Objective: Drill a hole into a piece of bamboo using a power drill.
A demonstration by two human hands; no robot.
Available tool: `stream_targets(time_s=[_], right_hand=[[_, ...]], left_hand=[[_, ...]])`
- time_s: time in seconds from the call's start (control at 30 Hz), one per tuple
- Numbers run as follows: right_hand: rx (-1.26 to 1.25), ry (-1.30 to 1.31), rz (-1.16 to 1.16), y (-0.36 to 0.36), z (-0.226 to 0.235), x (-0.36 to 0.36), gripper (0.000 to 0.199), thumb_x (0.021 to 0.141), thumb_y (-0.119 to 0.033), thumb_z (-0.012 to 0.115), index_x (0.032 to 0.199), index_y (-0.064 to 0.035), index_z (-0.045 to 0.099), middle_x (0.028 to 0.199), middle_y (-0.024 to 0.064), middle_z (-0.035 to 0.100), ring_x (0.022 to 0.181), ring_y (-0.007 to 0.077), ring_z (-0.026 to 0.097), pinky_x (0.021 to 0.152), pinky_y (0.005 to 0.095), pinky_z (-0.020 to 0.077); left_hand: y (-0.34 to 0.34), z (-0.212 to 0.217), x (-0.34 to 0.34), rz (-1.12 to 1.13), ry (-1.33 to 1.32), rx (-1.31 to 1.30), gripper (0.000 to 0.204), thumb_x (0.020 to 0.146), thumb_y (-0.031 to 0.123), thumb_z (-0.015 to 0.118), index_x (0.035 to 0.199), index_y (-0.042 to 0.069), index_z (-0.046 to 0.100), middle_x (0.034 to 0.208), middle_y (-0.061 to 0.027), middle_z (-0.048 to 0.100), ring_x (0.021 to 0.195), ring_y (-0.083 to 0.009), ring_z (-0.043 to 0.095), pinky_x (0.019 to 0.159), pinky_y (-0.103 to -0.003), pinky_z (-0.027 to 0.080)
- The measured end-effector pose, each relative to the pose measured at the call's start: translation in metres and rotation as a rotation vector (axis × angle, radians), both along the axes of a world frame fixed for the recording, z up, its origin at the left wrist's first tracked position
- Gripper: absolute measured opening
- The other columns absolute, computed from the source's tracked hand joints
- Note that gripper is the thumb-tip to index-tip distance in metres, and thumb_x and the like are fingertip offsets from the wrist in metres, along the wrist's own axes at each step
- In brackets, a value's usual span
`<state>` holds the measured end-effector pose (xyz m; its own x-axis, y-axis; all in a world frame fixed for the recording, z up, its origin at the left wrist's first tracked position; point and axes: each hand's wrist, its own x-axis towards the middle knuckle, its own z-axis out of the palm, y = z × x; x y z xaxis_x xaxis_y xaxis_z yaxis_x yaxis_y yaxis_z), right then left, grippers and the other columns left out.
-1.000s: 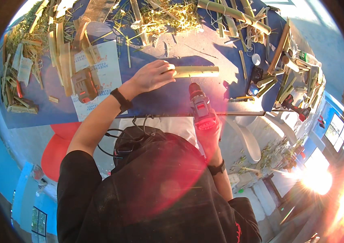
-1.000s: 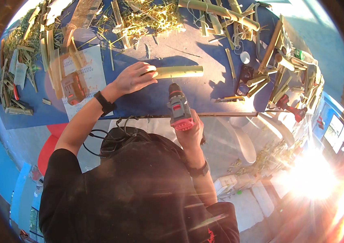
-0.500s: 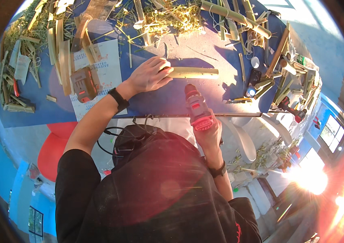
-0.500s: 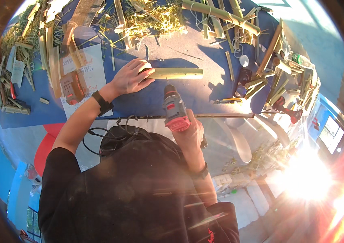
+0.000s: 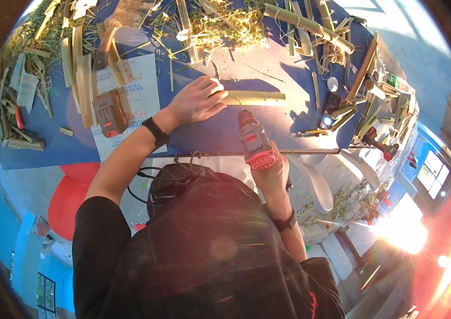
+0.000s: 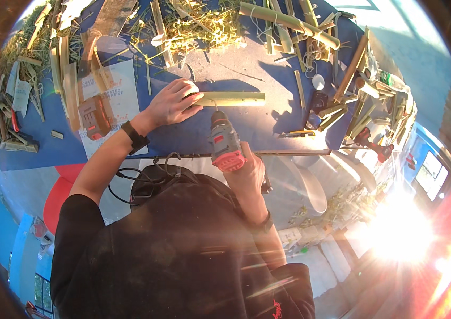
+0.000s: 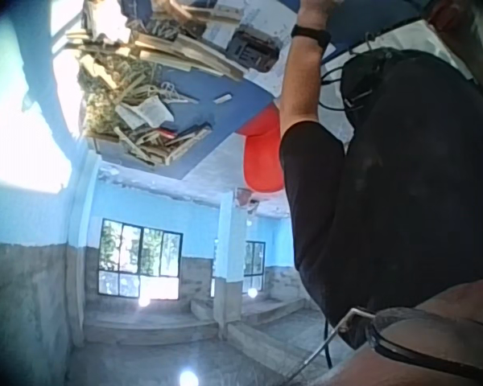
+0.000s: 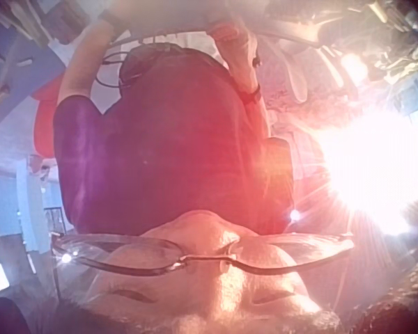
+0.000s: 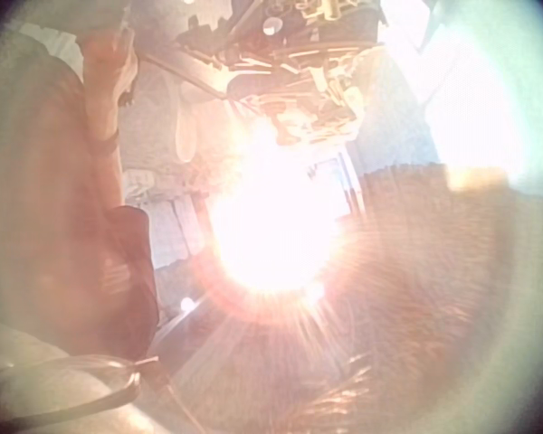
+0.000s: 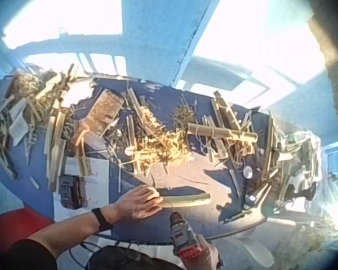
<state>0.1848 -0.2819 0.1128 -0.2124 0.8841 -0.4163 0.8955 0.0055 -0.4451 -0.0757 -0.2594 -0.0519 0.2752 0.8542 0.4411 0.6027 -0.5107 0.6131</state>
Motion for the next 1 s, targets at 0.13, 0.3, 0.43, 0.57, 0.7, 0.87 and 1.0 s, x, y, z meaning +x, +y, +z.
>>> stream_targets(time_s=[0.13,0.3,0.43,0.57,0.7,0.87,1.0], right_hand=[[-0.010,-0.036,0.002,0.003,0.002,-0.002,0.048,0.073,-0.029,0.093,0.095,-0.0076,0.056,0.069,0.0179,0.067,0.070,0.0447,0.068,0.062,0.0515,0.0511],[-0.018,-0.036,-0.004,0.007,0.007,-0.005,0.048,0.073,-0.029,0.093,0.096,-0.0077,0.057,0.069,0.0177,0.067,0.070,0.0447,0.068,0.063,0.0514,0.0515],[-0.024,-0.060,-0.023,0.005,0.005,-0.002,0.048,0.074,-0.030,0.093,0.097,-0.0077,0.057,0.069,0.0173,0.068,0.071,0.0445,0.068,0.064,0.0518,0.0518],[-0.028,-0.075,-0.029,0.007,0.007,0.002,0.049,0.074,-0.031,0.093,0.097,-0.0079,0.058,0.070,0.0171,0.068,0.071,0.0443,0.069,0.065,0.0519,0.0519],[-0.014,-0.079,-0.010,0.009,0.009,0.004,0.049,0.074,-0.032,0.094,0.097,-0.0080,0.057,0.071,0.0170,0.069,0.072,0.0440,0.069,0.065,0.0515,0.0520],[0.000,-0.047,-0.012,0.010,0.009,0.006,0.048,0.075,-0.031,0.094,0.096,-0.0077,0.057,0.071,0.0167,0.069,0.073,0.0437,0.069,0.065,0.0508,0.0519],[-0.015,-0.046,-0.013,0.011,0.011,0.005,0.046,0.076,-0.030,0.093,0.095,-0.0076,0.058,0.071,0.0170,0.069,0.072,0.0439,0.069,0.064,0.0501,0.0519]], left_hand=[[0.000,0.000,0.000,0.002,0.001,-0.010,0.034,0.087,0.022,0.082,0.113,0.005,0.068,0.110,-0.0079,0.063,0.104,-0.0297,0.062,0.099,-0.042,0.054],[0.000,0.000,0.000,0.004,-0.001,-0.012,0.033,0.088,0.022,0.082,0.113,0.005,0.068,0.110,-0.0074,0.063,0.104,-0.0290,0.062,0.099,-0.042,0.054],[0.001,0.002,0.000,0.001,0.005,-0.018,0.032,0.088,0.022,0.082,0.112,0.006,0.068,0.109,-0.0069,0.063,0.104,-0.0283,0.062,0.100,-0.041,0.053],[0.001,0.002,-0.001,-0.004,-0.008,-0.023,0.036,0.085,0.022,0.086,0.113,0.004,0.071,0.107,-0.0091,0.063,0.105,-0.0306,0.064,0.097,-0.044,0.055],[0.002,0.004,-0.001,-0.008,-0.009,-0.029,0.034,0.086,0.021,0.084,0.112,0.004,0.070,0.107,-0.0076,0.063,0.104,-0.0290,0.063,0.098,-0.042,0.054],[0.002,0.003,-0.001,-0.014,-0.015,-0.033,0.036,0.085,0.021,0.085,0.113,0.003,0.072,0.106,-0.0080,0.063,0.106,-0.0300,0.064,0.096,-0.043,0.055],[0.001,0.003,-0.001,-0.011,-0.017,-0.043,0.036,0.086,0.021,0.085,0.114,0.004,0.072,0.106,-0.0077,0.063,0.106,-0.0299,0.064,0.096,-0.043,0.055]])
